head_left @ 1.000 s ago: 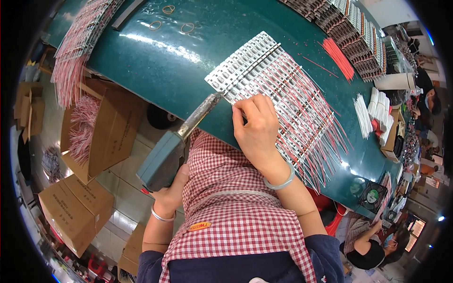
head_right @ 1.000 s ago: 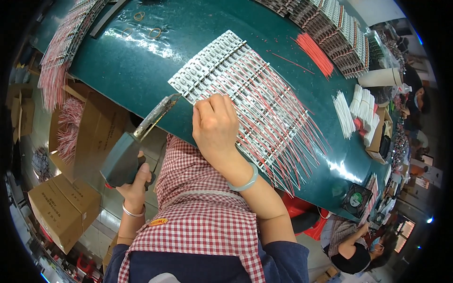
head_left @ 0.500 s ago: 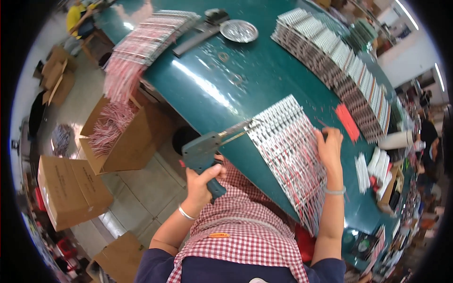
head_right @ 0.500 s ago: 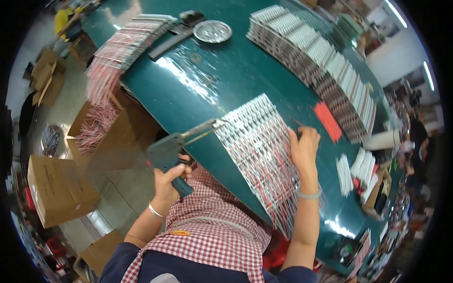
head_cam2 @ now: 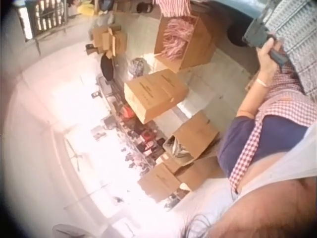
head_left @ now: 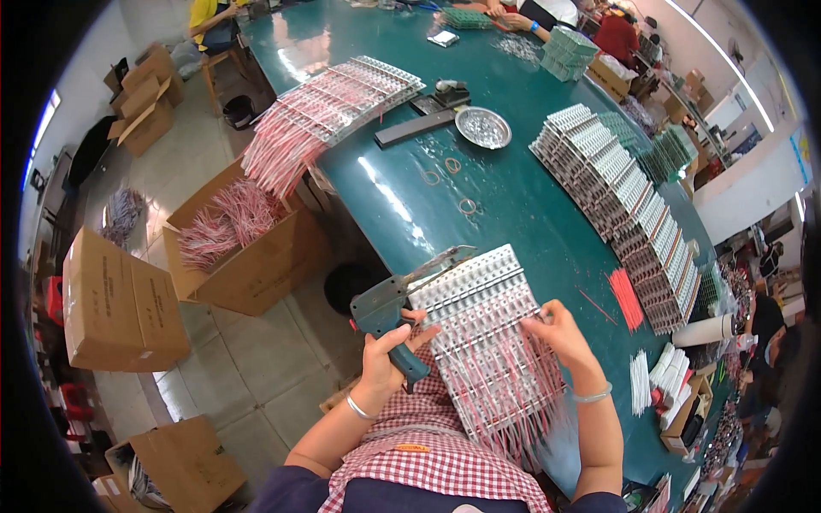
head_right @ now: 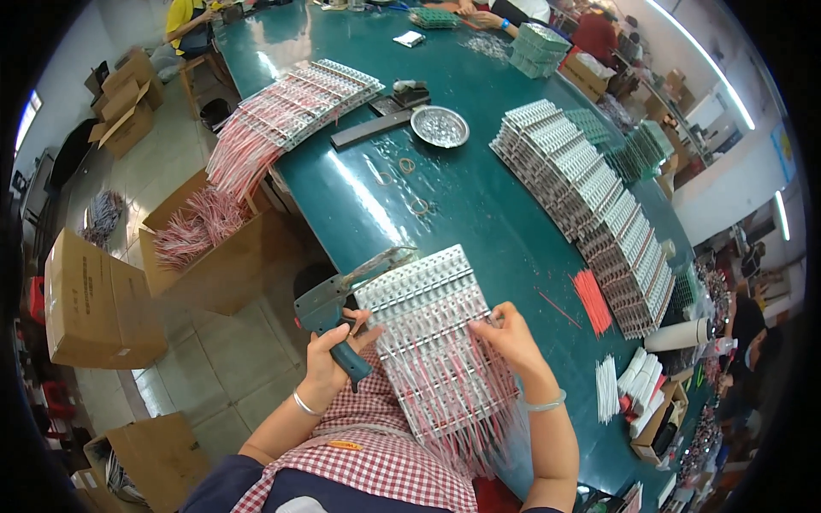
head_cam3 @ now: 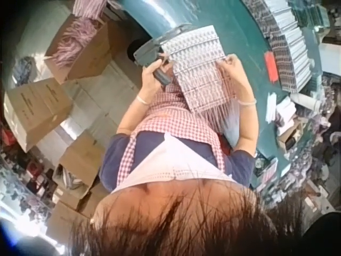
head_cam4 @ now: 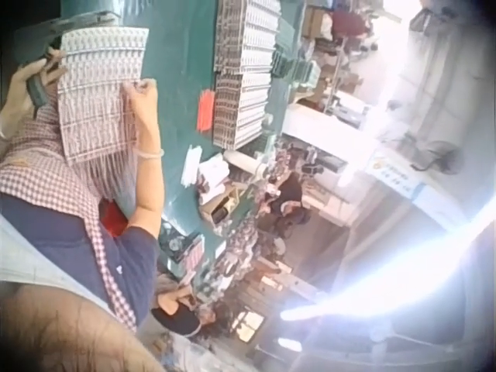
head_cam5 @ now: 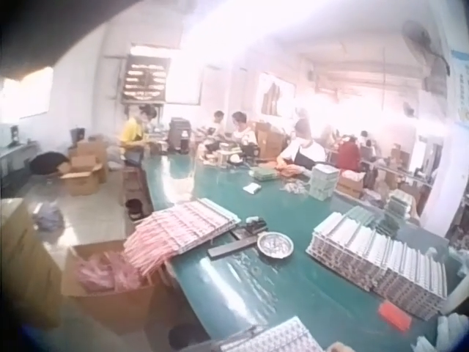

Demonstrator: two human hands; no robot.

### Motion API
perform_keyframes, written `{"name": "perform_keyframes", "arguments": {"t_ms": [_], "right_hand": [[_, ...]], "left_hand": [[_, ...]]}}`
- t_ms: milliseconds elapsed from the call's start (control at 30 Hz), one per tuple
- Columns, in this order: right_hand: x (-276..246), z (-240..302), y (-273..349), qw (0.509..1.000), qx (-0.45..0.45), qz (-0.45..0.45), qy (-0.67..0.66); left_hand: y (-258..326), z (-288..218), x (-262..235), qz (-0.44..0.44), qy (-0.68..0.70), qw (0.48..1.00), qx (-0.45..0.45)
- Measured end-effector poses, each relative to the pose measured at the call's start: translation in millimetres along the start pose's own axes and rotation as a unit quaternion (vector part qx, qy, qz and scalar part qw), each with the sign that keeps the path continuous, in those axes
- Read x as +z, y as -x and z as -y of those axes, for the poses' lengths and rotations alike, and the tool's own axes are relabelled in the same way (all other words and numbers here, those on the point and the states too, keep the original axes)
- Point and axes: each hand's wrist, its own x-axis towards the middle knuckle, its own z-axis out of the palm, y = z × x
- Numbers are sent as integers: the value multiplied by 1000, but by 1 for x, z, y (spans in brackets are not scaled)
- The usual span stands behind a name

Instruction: The person uses a heat tool to fuse wires onto connector strips, stacks the completed strip with others, and continues fusing wires onto a new strip.

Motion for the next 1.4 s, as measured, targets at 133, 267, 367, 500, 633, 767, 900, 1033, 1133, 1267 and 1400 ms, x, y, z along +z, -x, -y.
{"name": "perform_keyframes", "arguments": {"t_ms": [133,267,367,500,633,767,900,1033,1133,1267,1400], "right_hand": [[37,42,-12,998,-36,46,-29],[72,105,-62,984,-136,98,-61],[101,168,-130,969,-166,144,-117],[175,243,-234,946,-161,127,-252],[270,294,-303,912,-143,-16,-385],[309,305,-316,887,-127,-3,-444],[288,292,-306,900,-147,166,-376],[209,273,-299,943,-325,-35,59],[103,238,-277,827,-468,-219,220],[-59,165,-215,676,-417,-461,396],[-146,100,-159,686,-246,-441,524]], "left_hand": [[-4,-29,-7,4,38,998,49],[-6,-74,-25,-20,56,986,153],[-1,-114,-46,-43,38,959,278],[18,-155,-72,-124,-24,901,415],[43,-165,-87,-133,-78,880,449],[56,-149,-92,-172,-118,882,422],[48,-134,-94,-236,-91,893,373],[25,-123,-89,-165,-157,919,321],[7,-116,-81,-125,-170,932,295],[-13,-102,-66,-96,-184,946,249],[-31,-81,-43,-70,-196,957,201]]}}
